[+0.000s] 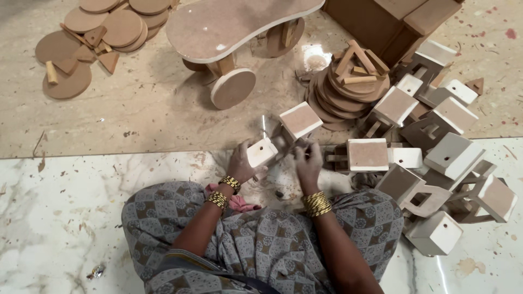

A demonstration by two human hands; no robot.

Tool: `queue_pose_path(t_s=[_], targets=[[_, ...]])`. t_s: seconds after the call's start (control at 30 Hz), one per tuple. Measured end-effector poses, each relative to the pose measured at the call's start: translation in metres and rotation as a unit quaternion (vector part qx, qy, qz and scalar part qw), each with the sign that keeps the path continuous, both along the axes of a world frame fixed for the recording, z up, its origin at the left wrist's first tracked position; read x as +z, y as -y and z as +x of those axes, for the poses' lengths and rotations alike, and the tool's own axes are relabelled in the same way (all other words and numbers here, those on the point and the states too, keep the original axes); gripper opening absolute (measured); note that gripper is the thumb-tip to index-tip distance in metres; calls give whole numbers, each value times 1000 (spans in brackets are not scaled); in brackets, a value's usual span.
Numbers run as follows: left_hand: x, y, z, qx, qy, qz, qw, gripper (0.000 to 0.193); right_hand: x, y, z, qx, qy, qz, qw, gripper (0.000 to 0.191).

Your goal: The person sits on the floor of a workshop surrounded by cut wooden toy parts and hand-rubs small wooden blocks and shaped pieces, working their surfaces one piece at a time and setting finished pieces aside with the other parts.

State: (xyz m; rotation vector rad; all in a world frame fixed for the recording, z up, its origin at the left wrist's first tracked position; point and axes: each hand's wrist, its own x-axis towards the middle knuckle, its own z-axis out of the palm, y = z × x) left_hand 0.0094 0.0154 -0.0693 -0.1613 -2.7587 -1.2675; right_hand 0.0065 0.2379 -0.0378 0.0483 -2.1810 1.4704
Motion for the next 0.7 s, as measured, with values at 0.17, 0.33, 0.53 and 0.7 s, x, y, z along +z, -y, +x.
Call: queue_pose_path(t_s=[0.17,0.33,0.53,0.7], targets=[[-1,10,-1,-5,-9,169,986,104,18,63,27,132,19,177,975,20],[-4,27,9,11,44,209,977,113,-5,97,-24,39,-38,362,930,17],[-24,29,9,65,-81,-8,995,93,-28,103,-40,12,22,313,950,15],[-31,39,-1,6,22,211,977,76,-23,126,27,149,16,337,930,23]])
